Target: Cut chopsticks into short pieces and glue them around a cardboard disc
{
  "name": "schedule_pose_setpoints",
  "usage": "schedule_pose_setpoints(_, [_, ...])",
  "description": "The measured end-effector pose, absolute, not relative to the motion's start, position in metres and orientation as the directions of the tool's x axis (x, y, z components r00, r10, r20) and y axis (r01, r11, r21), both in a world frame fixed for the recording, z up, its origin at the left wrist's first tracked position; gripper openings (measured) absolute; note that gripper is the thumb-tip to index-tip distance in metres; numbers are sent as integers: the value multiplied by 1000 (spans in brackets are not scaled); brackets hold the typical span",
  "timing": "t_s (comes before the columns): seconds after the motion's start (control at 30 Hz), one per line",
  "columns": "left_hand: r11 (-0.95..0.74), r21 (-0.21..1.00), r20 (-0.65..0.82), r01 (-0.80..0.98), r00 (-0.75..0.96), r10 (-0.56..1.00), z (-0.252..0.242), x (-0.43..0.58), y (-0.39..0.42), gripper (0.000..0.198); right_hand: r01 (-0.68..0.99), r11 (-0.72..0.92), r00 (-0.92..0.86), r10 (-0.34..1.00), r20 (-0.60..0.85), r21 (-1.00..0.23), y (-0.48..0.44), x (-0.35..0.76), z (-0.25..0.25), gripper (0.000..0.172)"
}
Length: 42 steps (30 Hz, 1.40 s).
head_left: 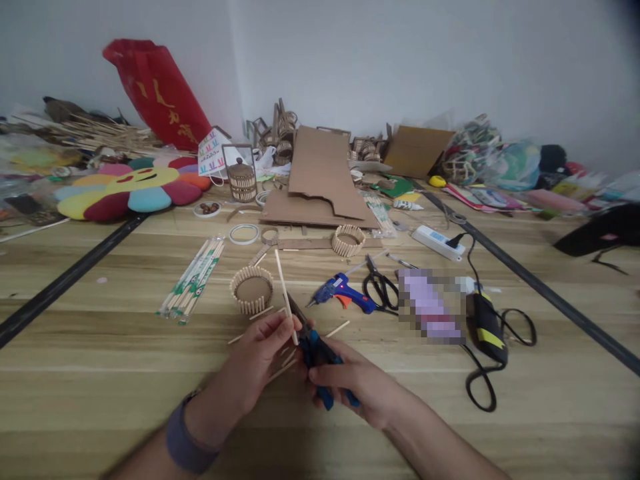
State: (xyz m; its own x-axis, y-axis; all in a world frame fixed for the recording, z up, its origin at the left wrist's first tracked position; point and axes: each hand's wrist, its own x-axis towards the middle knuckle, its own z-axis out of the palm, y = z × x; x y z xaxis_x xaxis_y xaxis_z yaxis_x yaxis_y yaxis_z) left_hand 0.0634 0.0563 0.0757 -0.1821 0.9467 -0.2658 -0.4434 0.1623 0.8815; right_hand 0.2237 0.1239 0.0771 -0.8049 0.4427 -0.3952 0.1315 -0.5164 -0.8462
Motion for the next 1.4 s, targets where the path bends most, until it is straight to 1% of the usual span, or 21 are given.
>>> schedule_pose_setpoints(0.07, [166,895,-282,-414,-234,930,76,63,56,43,141,-206,-731,638,-242,-968,124,222,77,32])
schedule_pose_setpoints(0.1, [185,892,-302,-412,-241,922,76,63,56,45,168,-41,-689,709,-147,-985,125,222,77,31])
schedule_pose_setpoints(0.13, [205,887,-324,-414,-240,915,76,64,56,45,207,90,-654,753,-70,-974,125,222,76,32])
schedule_pose_setpoints(0.17, [219,881,-338,-419,-233,912,75,65,55,44,249,177,-628,778,-20,-952,126,221,75,33])
schedule_pose_setpoints(0.23, [221,875,-337,-430,-216,916,74,69,54,42,302,256,-600,800,26,-918,126,221,72,36])
schedule_pose_setpoints(0.33, [206,873,-307,-442,-169,937,69,76,54,39,315,300,-582,810,66,-900,124,220,68,41])
schedule_pose_setpoints(0.5, [184,897,-265,-403,-155,952,60,82,56,37,302,343,-589,800,109,-889,121,219,60,38])
schedule_pose_setpoints(0.6, [194,909,-266,-370,-155,951,59,82,55,41,304,327,-598,796,88,-895,122,219,60,41])
schedule_pose_setpoints(0.67, [201,917,-269,-345,-161,950,60,80,54,44,279,251,-631,776,21,-927,124,220,63,44])
schedule_pose_setpoints(0.73, [200,933,-258,-299,-171,951,63,76,54,45,226,159,-703,710,-48,-961,129,223,71,44])
schedule_pose_setpoints(0.8, [197,949,-243,-246,-172,955,67,72,54,46,201,91,-784,612,-104,-975,135,230,82,39])
schedule_pose_setpoints(0.87, [198,959,-233,-202,-165,958,70,67,55,46,257,69,-828,530,-183,-964,141,241,94,33])
schedule_pose_setpoints(0.93, [206,965,-233,-162,-165,958,73,63,55,44,351,38,-830,476,-292,-935,144,254,105,32])
schedule_pose_setpoints(1.03, [232,968,-246,-98,-184,952,75,62,53,41,461,-103,-774,438,-456,-881,148,274,117,35])
schedule_pose_setpoints(1.1, [243,968,-250,-62,-177,952,75,62,52,40,514,-164,-728,436,-529,-842,150,283,121,35])
schedule_pose_setpoints(1.2, [238,969,-244,-58,-125,962,73,64,51,39,562,-174,-699,422,-577,-808,153,290,123,33])
schedule_pose_setpoints(1.4, [272,961,-272,-49,6,962,71,69,49,38,567,-210,-717,350,-603,-797,153,277,123,30])
